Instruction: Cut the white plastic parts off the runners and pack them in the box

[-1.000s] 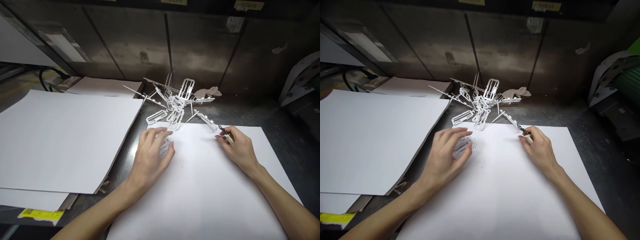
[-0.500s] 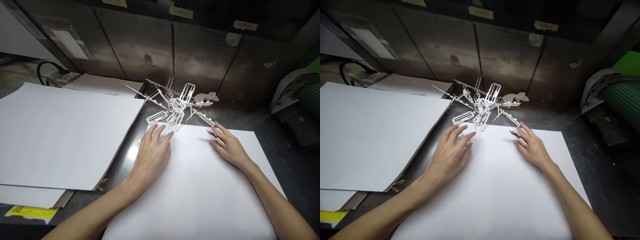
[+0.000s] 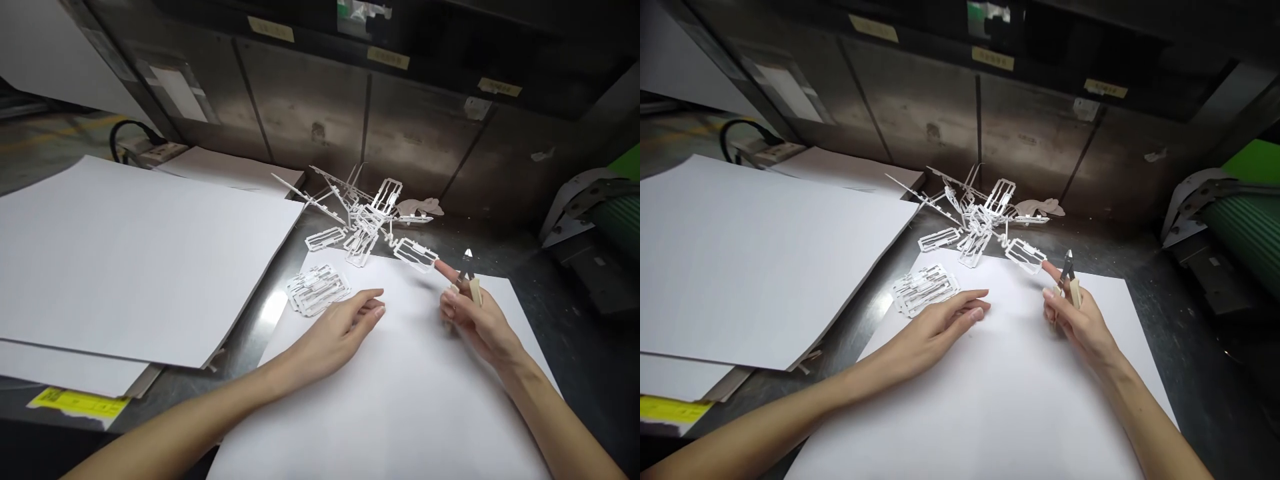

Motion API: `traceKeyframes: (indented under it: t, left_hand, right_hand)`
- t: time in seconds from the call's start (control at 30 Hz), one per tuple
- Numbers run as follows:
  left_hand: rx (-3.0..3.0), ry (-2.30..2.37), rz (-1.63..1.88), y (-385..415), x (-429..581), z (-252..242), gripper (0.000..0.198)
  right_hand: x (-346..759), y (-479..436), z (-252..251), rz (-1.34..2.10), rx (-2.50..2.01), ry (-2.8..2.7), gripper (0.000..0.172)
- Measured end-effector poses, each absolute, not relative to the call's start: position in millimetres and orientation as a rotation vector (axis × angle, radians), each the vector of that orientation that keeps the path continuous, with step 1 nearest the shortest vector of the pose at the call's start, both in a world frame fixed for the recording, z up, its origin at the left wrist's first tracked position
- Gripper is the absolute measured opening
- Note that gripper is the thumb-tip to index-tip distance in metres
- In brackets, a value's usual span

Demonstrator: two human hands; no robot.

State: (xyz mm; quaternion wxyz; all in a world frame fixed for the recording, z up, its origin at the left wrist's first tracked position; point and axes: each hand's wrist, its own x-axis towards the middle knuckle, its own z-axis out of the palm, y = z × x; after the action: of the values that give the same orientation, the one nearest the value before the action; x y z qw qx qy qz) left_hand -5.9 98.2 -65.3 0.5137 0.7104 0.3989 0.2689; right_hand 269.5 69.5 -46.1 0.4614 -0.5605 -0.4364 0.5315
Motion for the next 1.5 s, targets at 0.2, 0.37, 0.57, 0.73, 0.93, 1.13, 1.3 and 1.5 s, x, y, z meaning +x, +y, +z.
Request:
traceKeyframes:
  t: [0.2,0.37,0.57,0.73,0.93,1.13,1.3,1.5]
  left_hand:
    - [1.467,0.917,0.816,101.3,-4.8,-73.4,0.062]
    - [1.193,0.770,0.878,106.2,-1.5,-69.6,0.042]
    - [1.176,0.860,0.956,109.4,-2.9,-60.9,0.023]
    - [1.170,0.986,1.042,112.3,-8.0,-48.5,0.028]
    - [1.099,1.006,0.901,110.6,-6.0,-52.4,0.026]
    - [1.072,0.891,0.725,113.1,-8.0,-52.3,0.059]
    - [0.991,0.895,0.695,113.9,-10.8,-49.3,0.062]
    - [0.980,0.825,0.632,113.1,-13.0,-50.3,0.049]
  right_hand:
    - [244.5,47.7,-37.0,1.629,-1.224,-1.389,0.074]
    - [236.8,43.4,-33.7,1.653,-1.314,-1.762,0.053]
    - [236.2,39.2,-42.4,1.769,-1.328,-1.693,0.050]
    - [244.6,41.7,-54.1,1.735,-1.332,-1.384,0.046]
    - [248.8,42.3,-50.1,1.651,-1.366,-1.219,0.053]
    - [247.2,36.5,-51.8,1.577,-1.397,-1.255,0.054]
    - [244.2,40.3,-55.0,1.768,-1.237,-1.083,0.059]
    - [242.3,45.5,-53.2,1.819,-1.154,-0.977,0.060]
